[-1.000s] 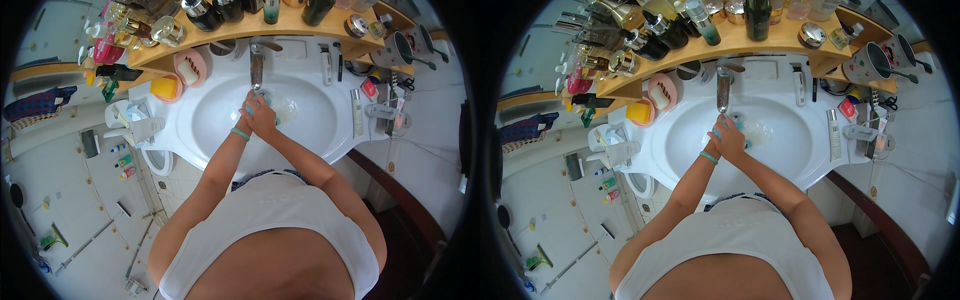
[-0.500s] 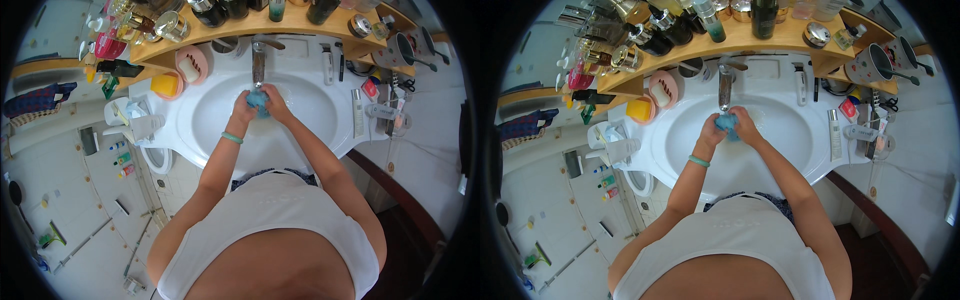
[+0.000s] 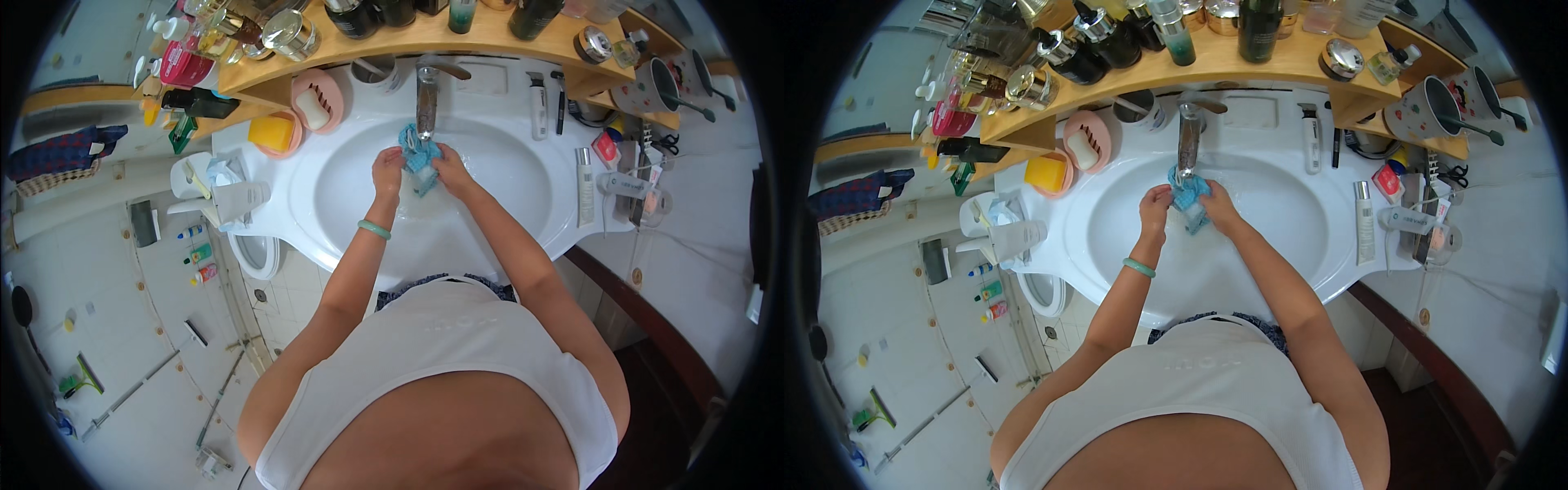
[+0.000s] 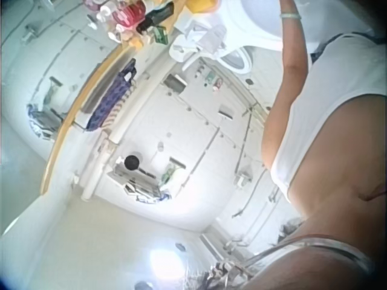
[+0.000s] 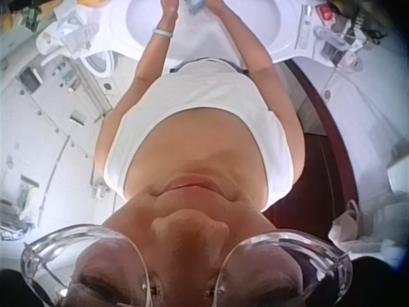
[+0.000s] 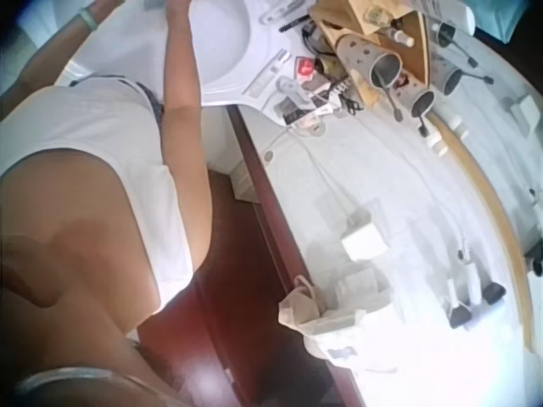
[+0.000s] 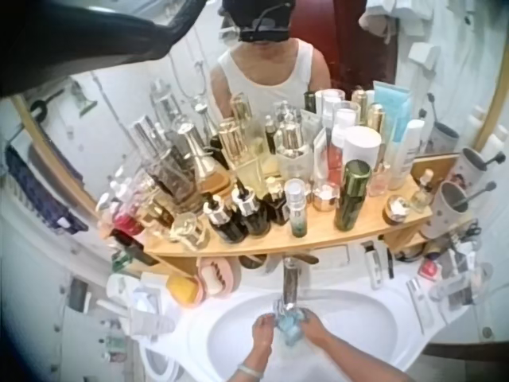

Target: The person scrubs the inside of a white bathroom sink using a yellow sponge and a blue cloth. They then rinse the cloth under running water from the faucet and wring it out. The person continues to wipe the sink basin with the damp cloth before leaving the area.

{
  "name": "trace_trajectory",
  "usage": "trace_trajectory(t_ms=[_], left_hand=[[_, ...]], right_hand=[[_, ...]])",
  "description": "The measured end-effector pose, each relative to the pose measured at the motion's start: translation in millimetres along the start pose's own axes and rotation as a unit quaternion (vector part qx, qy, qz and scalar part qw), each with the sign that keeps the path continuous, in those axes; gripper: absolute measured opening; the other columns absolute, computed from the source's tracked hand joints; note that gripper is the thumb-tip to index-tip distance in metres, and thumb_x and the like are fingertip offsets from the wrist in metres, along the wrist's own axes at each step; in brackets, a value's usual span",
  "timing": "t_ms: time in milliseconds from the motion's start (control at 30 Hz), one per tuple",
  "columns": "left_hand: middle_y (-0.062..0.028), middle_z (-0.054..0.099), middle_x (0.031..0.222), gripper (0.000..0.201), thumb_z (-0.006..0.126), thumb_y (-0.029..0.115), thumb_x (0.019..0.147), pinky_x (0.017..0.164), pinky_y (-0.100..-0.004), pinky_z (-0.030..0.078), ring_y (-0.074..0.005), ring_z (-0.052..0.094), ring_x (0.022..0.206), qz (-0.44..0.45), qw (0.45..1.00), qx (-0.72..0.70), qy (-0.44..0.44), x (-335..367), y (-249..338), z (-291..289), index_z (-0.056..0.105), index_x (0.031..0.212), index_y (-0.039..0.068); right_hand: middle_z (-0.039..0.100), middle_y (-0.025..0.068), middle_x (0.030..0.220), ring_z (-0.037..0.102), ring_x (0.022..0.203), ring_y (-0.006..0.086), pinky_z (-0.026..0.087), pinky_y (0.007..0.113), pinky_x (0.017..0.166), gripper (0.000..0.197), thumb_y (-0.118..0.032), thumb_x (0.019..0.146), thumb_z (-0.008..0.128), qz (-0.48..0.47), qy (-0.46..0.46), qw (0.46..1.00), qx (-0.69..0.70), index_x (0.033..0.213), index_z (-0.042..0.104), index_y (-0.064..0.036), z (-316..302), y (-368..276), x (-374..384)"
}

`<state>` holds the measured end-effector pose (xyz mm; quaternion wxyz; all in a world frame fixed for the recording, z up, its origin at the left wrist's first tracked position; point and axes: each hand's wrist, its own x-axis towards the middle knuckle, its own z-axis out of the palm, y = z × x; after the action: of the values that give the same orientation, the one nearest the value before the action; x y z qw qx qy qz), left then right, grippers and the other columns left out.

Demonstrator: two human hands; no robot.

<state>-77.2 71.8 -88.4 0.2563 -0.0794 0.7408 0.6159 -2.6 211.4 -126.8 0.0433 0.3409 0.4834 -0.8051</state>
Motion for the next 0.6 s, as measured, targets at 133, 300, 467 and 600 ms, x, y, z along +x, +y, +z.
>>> trace_trajectory(t_ms=[133, 300, 467, 600], left_hand=[[-0.0128, 0.052, 0.113, 0.035, 0.067, 0.029, 0.084, 0.086, -0.0319, 0.044, -0.0214, 0.053, 0.101, 0.077, 0.985, 0.149, 0.038, -11, -8, 11, 0.062, 0.105, 0.001], [-0.0115, 0.056, 0.108, 0.045, 0.071, 0.034, 0.081, 0.086, -0.0321, 0.045, -0.0223, 0.055, 0.100, 0.173, 0.959, 0.220, -0.044, -28, 13, 15, 0.062, 0.110, 0.000], [-0.0128, 0.059, 0.100, 0.049, 0.074, 0.033, 0.077, 0.082, -0.0332, 0.046, -0.0236, 0.057, 0.096, 0.053, 0.986, 0.145, -0.059, -16, -2, 19, 0.063, 0.111, 0.000], [-0.0149, 0.061, 0.093, 0.041, 0.075, 0.028, 0.075, 0.077, -0.0349, 0.047, -0.0253, 0.058, 0.090, 0.210, 0.937, 0.276, 0.041, -15, -4, 18, 0.067, 0.104, 0.000]], right_hand=[[0.056, 0.0008, 0.080, 0.050, 0.058, 0.0117, 0.043, 0.026, 0.056, 0.043, -0.014, 0.084, 0.059, 0.025, -0.067, 0.992, 0.102, 0.122, 0.048, 0.0024, -7, 5, 2], [0.056, -0.0011, 0.071, 0.045, 0.058, 0.0103, 0.041, 0.027, 0.056, 0.035, -0.033, 0.090, 0.061, -0.056, 0.065, 0.994, -0.061, 0.096, 0.064, 0.0017, -15, 24, 21], [0.057, 0.0030, 0.069, 0.047, 0.064, 0.0103, 0.042, 0.029, 0.061, 0.039, -0.035, 0.092, 0.056, -0.077, 0.066, 0.986, -0.133, 0.086, 0.066, 0.0017, 10, -18, -3], [0.059, 0.0063, 0.072, 0.050, 0.068, 0.0125, 0.043, 0.030, 0.065, 0.035, -0.030, 0.094, 0.052, -0.123, 0.021, 0.977, -0.176, 0.091, 0.063, 0.0031, 5, -20, -4]])
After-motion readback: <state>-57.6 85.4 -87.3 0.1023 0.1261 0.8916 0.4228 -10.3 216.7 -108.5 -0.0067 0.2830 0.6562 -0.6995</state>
